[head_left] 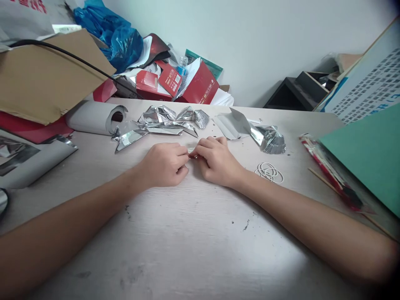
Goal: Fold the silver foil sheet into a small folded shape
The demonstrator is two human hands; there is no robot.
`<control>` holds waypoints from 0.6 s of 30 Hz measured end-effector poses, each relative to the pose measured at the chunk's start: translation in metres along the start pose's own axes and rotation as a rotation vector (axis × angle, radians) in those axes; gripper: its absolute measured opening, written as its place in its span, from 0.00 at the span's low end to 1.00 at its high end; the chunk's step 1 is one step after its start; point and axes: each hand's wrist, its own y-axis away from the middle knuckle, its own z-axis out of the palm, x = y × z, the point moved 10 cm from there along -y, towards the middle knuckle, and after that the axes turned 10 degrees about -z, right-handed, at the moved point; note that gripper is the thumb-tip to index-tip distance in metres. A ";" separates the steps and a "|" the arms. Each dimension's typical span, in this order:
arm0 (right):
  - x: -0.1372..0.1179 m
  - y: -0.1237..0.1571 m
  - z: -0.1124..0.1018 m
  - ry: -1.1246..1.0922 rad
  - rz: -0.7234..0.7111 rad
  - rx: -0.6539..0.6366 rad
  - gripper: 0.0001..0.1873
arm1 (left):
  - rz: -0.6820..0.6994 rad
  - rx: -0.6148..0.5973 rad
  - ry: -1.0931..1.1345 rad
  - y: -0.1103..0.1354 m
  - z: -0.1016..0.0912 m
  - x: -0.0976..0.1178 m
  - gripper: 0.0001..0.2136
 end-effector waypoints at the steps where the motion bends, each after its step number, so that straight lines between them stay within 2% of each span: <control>1: -0.002 0.000 0.002 -0.004 -0.024 -0.015 0.11 | -0.005 -0.002 -0.016 -0.001 0.000 0.001 0.07; 3: -0.001 -0.002 0.004 -0.020 -0.013 -0.014 0.09 | -0.059 -0.038 -0.013 -0.003 0.003 -0.001 0.07; 6: 0.006 -0.005 0.004 -0.035 0.076 0.031 0.08 | -0.174 -0.115 0.034 -0.006 0.009 -0.011 0.07; 11: 0.015 -0.008 0.007 -0.060 0.277 0.031 0.08 | -0.212 -0.159 0.062 -0.012 0.007 -0.015 0.07; 15: 0.013 -0.003 0.004 -0.033 0.379 0.047 0.09 | -0.248 -0.149 0.063 -0.011 0.003 -0.012 0.07; 18: 0.010 -0.001 0.003 -0.040 0.378 0.051 0.10 | -0.263 -0.102 0.069 -0.005 0.003 -0.010 0.07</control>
